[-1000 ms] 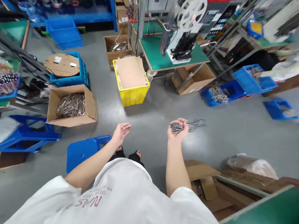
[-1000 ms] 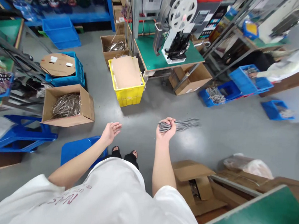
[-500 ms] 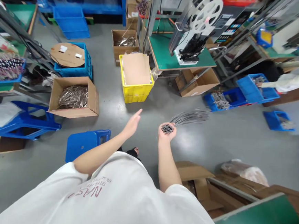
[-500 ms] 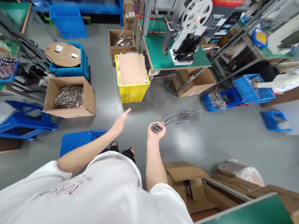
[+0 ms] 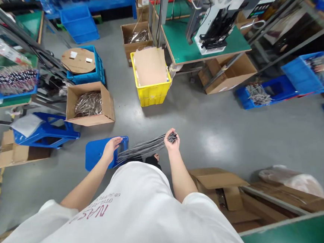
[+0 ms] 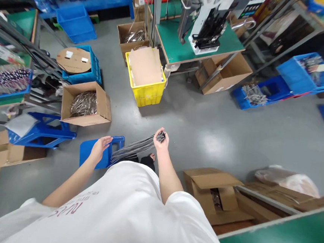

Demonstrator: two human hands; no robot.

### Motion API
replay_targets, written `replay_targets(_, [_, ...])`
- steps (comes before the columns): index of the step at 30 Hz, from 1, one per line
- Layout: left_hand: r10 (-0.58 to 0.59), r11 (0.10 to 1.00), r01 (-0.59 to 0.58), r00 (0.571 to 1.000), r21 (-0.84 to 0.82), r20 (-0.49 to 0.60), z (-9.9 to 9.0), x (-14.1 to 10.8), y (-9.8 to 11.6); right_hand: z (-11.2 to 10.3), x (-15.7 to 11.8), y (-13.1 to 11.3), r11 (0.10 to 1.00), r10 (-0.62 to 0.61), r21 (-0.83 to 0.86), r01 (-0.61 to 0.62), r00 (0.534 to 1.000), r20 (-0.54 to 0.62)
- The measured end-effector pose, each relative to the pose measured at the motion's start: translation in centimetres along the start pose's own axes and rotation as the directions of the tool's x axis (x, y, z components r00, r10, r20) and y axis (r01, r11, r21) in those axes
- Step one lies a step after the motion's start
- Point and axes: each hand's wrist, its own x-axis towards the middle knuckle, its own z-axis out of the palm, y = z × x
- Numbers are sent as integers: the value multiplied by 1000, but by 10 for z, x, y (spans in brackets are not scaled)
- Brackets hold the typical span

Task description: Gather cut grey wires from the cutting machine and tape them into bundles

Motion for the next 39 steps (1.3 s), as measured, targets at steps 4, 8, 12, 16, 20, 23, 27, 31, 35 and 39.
replay_targets(4, [-17, 999, 21, 994, -39, 110, 35, 14, 4, -11, -7, -21, 985, -105, 127, 112, 992, -63])
replay_targets(8, [6, 996, 15, 975, -91, 224, 77, 20, 21, 11, -17, -65, 872, -327, 350, 342, 940, -101])
replay_targets(12, [56, 984, -3, 954, -177, 295, 101, 27, 50, 55, -27, -86, 859, -467, 276, 432, 881, 73])
replay_targets(16, [87, 956, -8, 962, -292, 257, 119, 34, 76, 80, -28, -47, 813, -537, -185, 552, 834, 129])
replay_targets(20, [46, 934, 55, 962, -353, 270, 175, 19, 90, 70, -26, 26, 580, -566, -526, 622, 772, 289])
replay_targets(23, [59, 919, 96, 925, -382, 376, 226, 1, 108, 65, -28, 57, 611, -447, -547, 572, 820, 358])
replay_targets(27, [296, 913, -92, 821, -398, 488, 231, -6, 131, 78, -29, 34, 739, -501, -318, 594, 800, 329])
replay_targets(31, [455, 886, -356, 796, -298, 400, 163, 12, 117, 77, -29, -12, 816, -515, -172, 552, 829, 220])
replay_targets(35, [159, 980, -128, 964, -151, 212, 86, 20, 63, 49, -22, -25, 926, -366, -28, 376, 914, 178])
replay_targets(39, [-34, 995, 43, 994, -85, 105, 31, 6, 8, 22, -15, -20, 982, -152, 136, 135, 980, 130])
